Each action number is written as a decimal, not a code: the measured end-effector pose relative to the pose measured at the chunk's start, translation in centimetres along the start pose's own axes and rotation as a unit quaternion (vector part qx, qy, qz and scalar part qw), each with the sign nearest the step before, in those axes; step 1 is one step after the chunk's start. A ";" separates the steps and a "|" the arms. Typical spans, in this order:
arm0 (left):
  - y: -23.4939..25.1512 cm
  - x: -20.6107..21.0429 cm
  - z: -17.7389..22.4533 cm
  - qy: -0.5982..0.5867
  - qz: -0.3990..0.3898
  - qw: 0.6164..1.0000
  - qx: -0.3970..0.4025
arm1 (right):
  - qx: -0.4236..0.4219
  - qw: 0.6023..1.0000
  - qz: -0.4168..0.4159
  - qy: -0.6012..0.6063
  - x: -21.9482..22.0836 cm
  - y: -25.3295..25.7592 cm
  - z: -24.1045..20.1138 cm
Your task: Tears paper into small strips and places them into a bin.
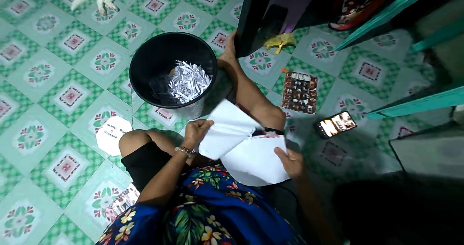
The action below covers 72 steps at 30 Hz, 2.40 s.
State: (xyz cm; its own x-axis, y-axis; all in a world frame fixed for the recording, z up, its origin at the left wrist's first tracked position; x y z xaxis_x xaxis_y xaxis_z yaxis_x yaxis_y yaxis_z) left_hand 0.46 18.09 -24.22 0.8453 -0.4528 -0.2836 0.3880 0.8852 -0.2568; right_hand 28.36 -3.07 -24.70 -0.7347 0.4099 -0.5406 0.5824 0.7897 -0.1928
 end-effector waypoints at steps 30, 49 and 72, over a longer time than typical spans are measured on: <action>8.8 5.9 -4.7 0.448 -0.317 0.832 -0.074 | 0.200 0.979 0.019 0.047 -0.7 -0.1 3.7; 5.1 10.2 -10.3 0.348 -0.272 0.878 0.185 | 0.231 0.972 0.006 0.028 -0.7 0.7 4.8; 8.7 9.5 -6.4 0.324 -0.261 0.898 -0.142 | 0.178 0.975 -0.001 0.132 0.2 1.2 4.7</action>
State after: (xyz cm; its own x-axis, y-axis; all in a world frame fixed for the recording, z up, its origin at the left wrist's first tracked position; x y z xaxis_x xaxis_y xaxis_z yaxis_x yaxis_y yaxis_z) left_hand 9.48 20.77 -35.03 0.1484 -0.8464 -0.5115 0.4814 0.5136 -0.7102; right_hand 30.54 -4.22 -28.86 -0.7726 0.5489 -0.3190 0.6302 0.6020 -0.4904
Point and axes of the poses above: each hand's wrist, its own y-axis towards the middle knuckle, its own x-axis out of the palm, z = x × y, the point moved 9 cm from there along y, towards the middle knuckle, and after that the axes turned 8 degrees about -y, right-handed, at the moved point
